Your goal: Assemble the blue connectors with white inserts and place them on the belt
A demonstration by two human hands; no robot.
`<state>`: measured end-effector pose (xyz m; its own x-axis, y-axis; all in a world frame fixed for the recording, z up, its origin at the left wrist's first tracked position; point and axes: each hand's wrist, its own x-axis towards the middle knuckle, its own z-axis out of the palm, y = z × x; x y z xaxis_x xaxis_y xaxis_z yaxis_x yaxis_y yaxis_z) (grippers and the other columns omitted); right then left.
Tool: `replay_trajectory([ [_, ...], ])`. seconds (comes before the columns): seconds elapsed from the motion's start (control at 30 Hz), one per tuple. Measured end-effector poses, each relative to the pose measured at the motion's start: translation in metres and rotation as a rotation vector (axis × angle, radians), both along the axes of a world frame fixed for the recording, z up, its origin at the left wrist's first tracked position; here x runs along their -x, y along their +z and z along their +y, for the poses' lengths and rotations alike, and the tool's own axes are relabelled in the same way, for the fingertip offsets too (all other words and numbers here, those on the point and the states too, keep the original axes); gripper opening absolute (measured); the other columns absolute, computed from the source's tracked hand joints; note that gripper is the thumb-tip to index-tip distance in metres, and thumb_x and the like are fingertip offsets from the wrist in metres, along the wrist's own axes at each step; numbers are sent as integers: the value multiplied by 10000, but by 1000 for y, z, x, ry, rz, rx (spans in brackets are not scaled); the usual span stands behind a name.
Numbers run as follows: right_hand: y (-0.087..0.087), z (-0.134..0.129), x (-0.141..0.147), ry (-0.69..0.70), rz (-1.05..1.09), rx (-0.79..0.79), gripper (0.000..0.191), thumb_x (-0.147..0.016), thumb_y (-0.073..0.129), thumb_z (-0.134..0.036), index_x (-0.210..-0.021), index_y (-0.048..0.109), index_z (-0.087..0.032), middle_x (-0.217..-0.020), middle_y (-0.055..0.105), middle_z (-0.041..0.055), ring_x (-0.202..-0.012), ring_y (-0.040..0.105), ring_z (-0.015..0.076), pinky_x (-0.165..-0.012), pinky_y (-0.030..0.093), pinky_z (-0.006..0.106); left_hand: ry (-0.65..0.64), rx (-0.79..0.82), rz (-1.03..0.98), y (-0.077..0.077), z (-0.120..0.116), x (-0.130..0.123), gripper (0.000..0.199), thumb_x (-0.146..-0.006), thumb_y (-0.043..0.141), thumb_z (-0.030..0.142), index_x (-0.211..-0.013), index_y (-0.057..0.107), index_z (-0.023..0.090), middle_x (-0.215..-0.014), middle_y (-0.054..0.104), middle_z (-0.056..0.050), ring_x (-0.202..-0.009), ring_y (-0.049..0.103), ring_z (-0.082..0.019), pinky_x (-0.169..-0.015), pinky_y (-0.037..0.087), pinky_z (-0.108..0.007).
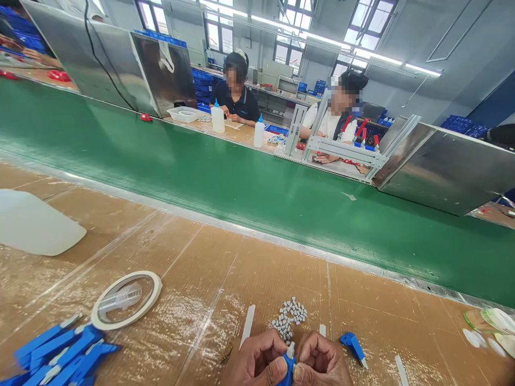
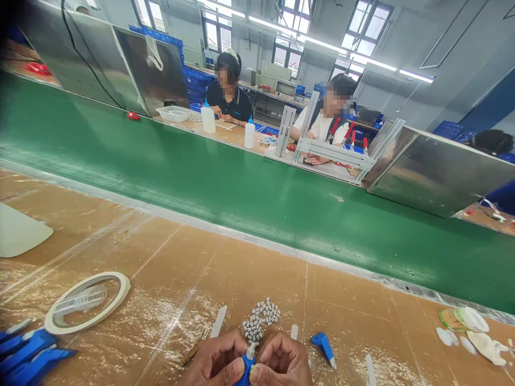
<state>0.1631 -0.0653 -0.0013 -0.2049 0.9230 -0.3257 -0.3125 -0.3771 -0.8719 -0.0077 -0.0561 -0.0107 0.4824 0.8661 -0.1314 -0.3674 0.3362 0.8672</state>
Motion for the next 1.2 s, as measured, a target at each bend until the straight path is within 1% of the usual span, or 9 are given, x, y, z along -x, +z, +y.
replay_trajectory([
  [0.4,4,3,-9,-15,-6,64,606,-486,905,-590,-796,594,-173,-565,616,-60,-356,533,54,-326,346,113,105,19,69,11,6,-3,475,-735,665,640,-684,555,181,-533,431,52,-482,361,-85,-502,304,-230],
  [0.5,24,3,-26,-217,-145,-34,523,-566,874,-585,-761,623,-170,-556,580,-61,-392,526,70,-349,382,137,205,-91,294,23,54,2,445,-770,586,627,-675,551,193,-544,503,29,-480,448,-111,-507,381,-246],
  [0.67,57,1,-70,-606,-558,-259,425,-659,809,-580,-699,670,-181,-553,586,-25,-506,527,133,-465,460,217,528,-332,823,56,183,18,226,-762,572,424,-680,560,214,-665,606,-19,-751,608,-206,-751,465,-314],
  [0.8,58,1,-92,-654,-599,-308,424,-651,797,-593,-667,666,-190,-551,558,-31,-501,497,140,-458,445,235,617,-311,966,67,233,28,165,-732,566,337,-628,531,215,-759,632,-107,-1026,587,-349,-847,445,-427],
  [0.9,51,-1,-92,-644,-591,-317,420,-674,782,-584,-675,660,-182,-549,556,-31,-480,492,135,-448,433,235,579,-377,970,64,218,14,244,-789,502,368,-809,631,161,-957,648,-194,-1146,522,-407,-862,438,-488],
  [1.0,47,-3,-85,-710,-633,-368,389,-719,759,-560,-738,680,-180,-610,599,-12,-528,521,149,-475,441,238,420,-549,892,54,167,-27,332,-782,560,431,-966,683,182,-1081,656,-162,-1128,540,-348,-891,451,-434],
  [1.07,47,-4,-83,-712,-644,-384,388,-721,756,-560,-742,684,-179,-619,612,-6,-543,532,155,-487,444,242,170,-705,780,44,125,-63,310,-657,729,446,-904,725,258,-975,699,-72,-932,618,-271,-809,491,-341],
  [1.13,46,-2,-84,-678,-639,-381,397,-722,750,-567,-723,675,-177,-589,605,-13,-520,530,151,-483,443,243,-313,-983,554,32,91,-96,369,-661,762,416,-1005,731,285,-1000,696,-58,-863,629,-242,-764,486,-320],
  [1.2,45,1,-89,-641,-626,-375,410,-715,748,-576,-705,664,-174,-576,607,-13,-501,533,149,-469,439,243,-446,-1120,523,22,70,-119,364,-659,779,393,-1008,732,300,-1029,689,-50,-912,620,-257,-801,474,-336],
])
